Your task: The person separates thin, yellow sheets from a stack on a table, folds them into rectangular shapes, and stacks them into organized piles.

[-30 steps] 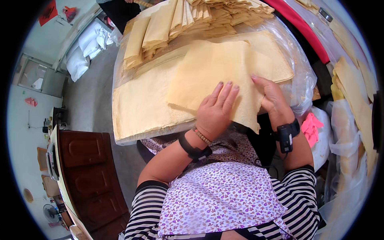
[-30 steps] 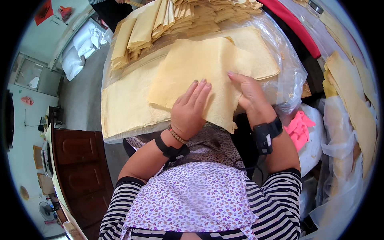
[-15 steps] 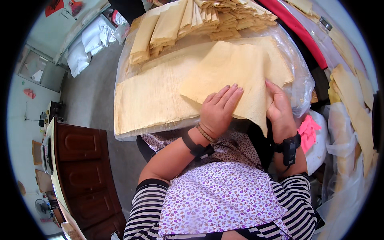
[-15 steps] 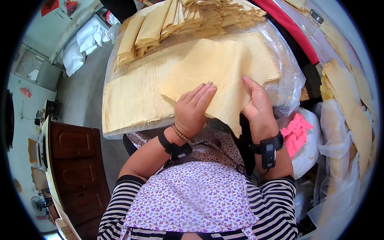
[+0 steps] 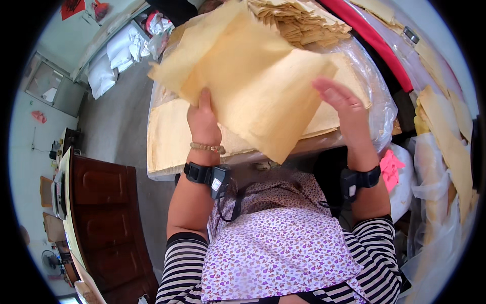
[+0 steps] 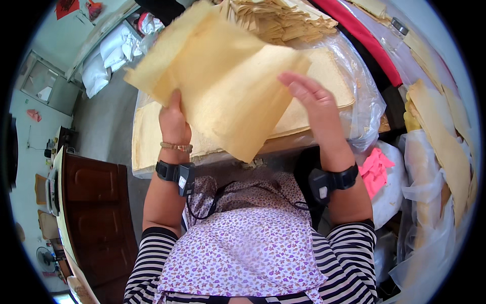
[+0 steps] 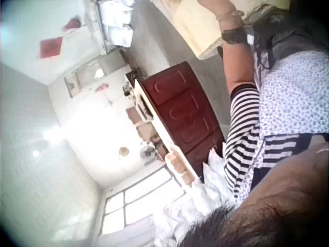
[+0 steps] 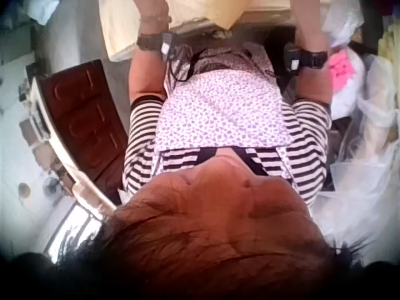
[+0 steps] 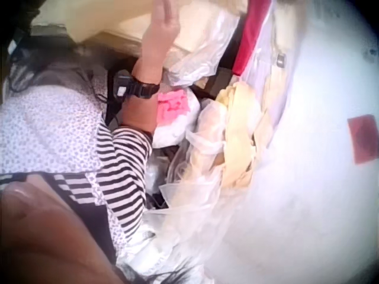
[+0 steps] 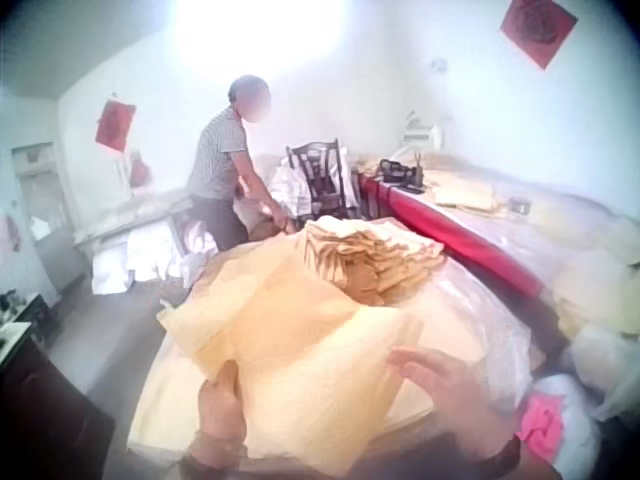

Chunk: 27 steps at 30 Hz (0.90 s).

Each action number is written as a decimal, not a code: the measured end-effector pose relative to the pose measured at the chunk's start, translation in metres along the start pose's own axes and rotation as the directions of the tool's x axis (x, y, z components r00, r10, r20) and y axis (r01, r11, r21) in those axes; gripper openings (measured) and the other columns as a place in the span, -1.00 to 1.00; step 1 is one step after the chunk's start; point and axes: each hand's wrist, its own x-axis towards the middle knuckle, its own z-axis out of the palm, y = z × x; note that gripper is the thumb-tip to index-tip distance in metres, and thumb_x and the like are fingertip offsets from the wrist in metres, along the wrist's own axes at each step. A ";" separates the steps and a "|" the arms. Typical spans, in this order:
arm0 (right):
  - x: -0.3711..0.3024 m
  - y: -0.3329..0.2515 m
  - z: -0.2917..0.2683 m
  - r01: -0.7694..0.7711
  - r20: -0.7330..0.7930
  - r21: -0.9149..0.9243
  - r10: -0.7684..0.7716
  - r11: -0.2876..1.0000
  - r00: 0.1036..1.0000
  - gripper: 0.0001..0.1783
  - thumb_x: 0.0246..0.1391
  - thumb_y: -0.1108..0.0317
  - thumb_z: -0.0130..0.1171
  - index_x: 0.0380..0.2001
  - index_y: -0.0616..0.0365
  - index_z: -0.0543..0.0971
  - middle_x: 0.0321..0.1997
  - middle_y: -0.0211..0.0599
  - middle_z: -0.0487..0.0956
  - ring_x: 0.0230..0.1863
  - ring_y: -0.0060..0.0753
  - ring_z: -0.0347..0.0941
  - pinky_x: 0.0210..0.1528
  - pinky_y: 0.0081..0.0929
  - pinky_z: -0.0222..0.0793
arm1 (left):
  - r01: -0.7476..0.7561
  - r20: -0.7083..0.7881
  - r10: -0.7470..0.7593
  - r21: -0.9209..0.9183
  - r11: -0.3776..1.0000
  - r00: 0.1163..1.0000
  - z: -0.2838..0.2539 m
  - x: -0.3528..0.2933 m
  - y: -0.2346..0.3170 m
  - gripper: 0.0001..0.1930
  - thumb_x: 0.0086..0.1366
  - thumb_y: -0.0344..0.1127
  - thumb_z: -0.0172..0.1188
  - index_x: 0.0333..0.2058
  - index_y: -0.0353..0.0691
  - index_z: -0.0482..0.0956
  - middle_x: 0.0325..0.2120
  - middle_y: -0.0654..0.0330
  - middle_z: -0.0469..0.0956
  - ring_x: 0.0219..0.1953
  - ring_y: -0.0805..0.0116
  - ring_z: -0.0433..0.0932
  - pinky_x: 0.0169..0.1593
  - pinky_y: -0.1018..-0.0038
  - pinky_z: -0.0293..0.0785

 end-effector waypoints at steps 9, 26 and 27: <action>-0.040 0.071 0.047 0.489 0.515 -0.677 -0.120 0.550 0.849 -0.65 0.20 0.20 0.20 -0.02 0.12 0.66 0.11 -0.11 0.61 0.19 -0.03 0.48 0.25 -0.23 0.35 | 0.528 -0.089 -0.523 0.042 0.848 0.848 -0.094 -0.030 -0.037 -0.67 0.43 -0.32 0.06 0.01 -0.48 0.45 -0.16 0.00 0.62 -0.21 0.13 0.69 -0.19 0.20 0.71; -0.032 0.121 0.080 0.615 0.653 -0.730 0.040 0.297 0.756 -0.58 0.22 0.15 0.16 0.08 0.07 0.58 0.34 -0.09 0.41 0.36 -0.06 0.30 0.39 -0.21 0.20 | 0.462 -0.086 -0.466 -0.063 0.885 0.881 -0.131 0.021 -0.058 -0.70 0.29 -0.41 0.21 -0.09 -0.49 0.44 -0.26 -0.01 0.62 -0.33 0.13 0.68 -0.35 0.21 0.68; -0.031 0.122 0.079 0.610 0.645 -0.732 0.022 0.303 0.764 -0.59 0.23 0.17 0.15 0.09 0.07 0.58 0.34 -0.08 0.42 0.35 -0.06 0.32 0.37 -0.20 0.22 | 0.469 -0.087 -0.473 -0.064 0.881 0.877 -0.128 0.022 -0.057 -0.70 0.29 -0.41 0.21 -0.09 -0.49 0.44 -0.26 -0.01 0.62 -0.33 0.13 0.68 -0.35 0.21 0.68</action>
